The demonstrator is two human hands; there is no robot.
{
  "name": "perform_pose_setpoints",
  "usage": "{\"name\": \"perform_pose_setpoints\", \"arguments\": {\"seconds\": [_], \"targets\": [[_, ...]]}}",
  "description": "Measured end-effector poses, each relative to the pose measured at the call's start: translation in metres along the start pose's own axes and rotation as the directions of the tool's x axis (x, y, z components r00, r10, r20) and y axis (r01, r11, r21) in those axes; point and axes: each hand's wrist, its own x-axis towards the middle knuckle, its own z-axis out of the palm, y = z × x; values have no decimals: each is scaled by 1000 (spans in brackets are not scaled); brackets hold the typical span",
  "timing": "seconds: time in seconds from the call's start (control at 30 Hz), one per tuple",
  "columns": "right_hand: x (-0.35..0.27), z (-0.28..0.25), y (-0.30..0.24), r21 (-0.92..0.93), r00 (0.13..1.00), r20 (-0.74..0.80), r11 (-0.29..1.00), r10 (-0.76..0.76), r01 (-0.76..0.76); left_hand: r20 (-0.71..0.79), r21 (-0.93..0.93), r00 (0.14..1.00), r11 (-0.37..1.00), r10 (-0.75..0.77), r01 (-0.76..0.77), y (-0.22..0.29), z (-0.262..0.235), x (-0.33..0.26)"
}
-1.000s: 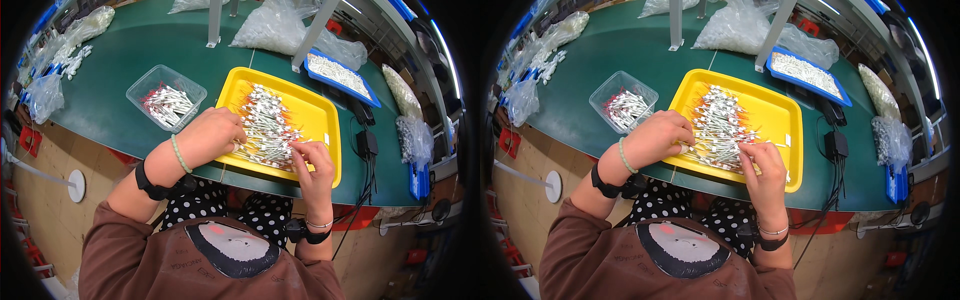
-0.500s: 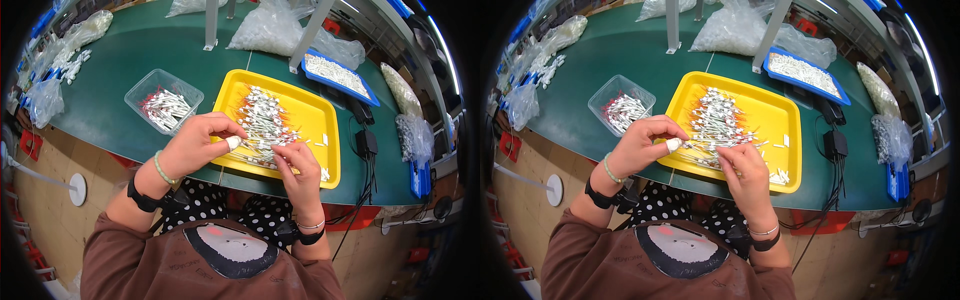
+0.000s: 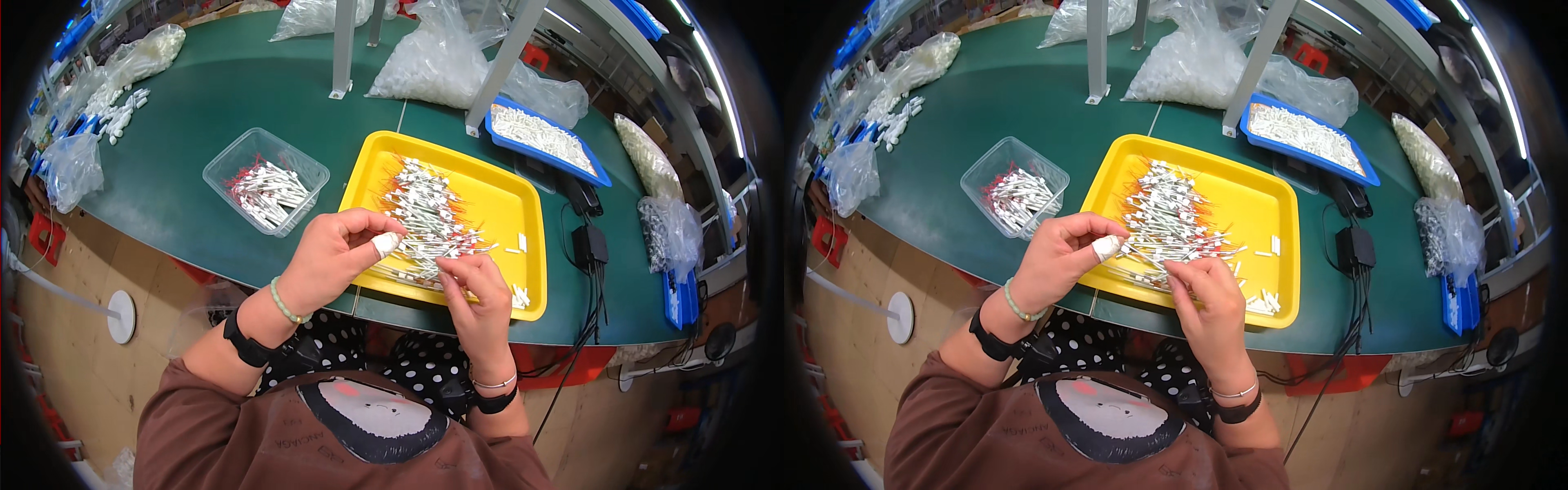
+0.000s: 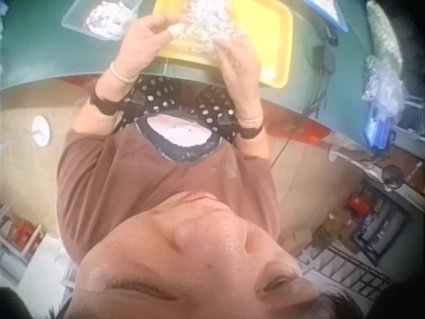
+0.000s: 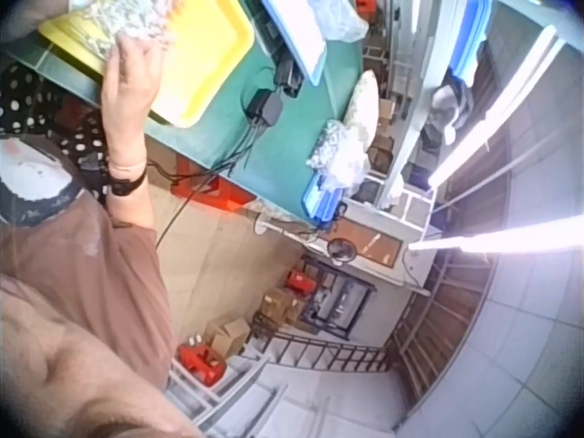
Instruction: The person sorts and inspects small electronic connectors with wires by hand at a factory workstation, placing them into plastic storage bins from a plastic tray.
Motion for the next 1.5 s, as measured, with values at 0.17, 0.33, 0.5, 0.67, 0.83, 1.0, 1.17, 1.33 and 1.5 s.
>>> {"name": "perform_pose_setpoints", "arguments": {"seconds": [0.17,0.33,0.5,0.67,0.83,1.0,1.17,1.33,1.5], "targets": [[-2,2,3,-30,1000,-24,999,11,-11,-9,-42,1000,999,-11,11,-4,-1,0],[-1,3,2,2,1000,-24,1000,-14,14,-10,-51,1000,999,-18,17,-4,-2,-1],[-4,-2,-3,55,999,-3,997,49,-49,-10,-27,1000,999,-25,25,-9,1,1],[-1,-1,-1,-17,998,-52,999,-47,46,-12,-50,1000,999,-15,14,-6,3,-4],[3,4,-5,-209,956,-8,936,-292,284,19,-12,1000,1000,13,-13,-6,15,-6],[9,5,-10,196,995,23,975,100,-103,71,27,988,990,-137,135,2,9,-3],[11,8,-9,-262,862,-106,850,-496,457,131,-193,977,962,-169,192,-1,8,-1],[3,10,-6,165,997,-42,984,-68,74,126,-100,983,985,-130,143,12,-2,-11],[-7,-17,7,80,978,-202,996,54,-39,-159,222,978,970,136,-99,49,-105,-12]]}}
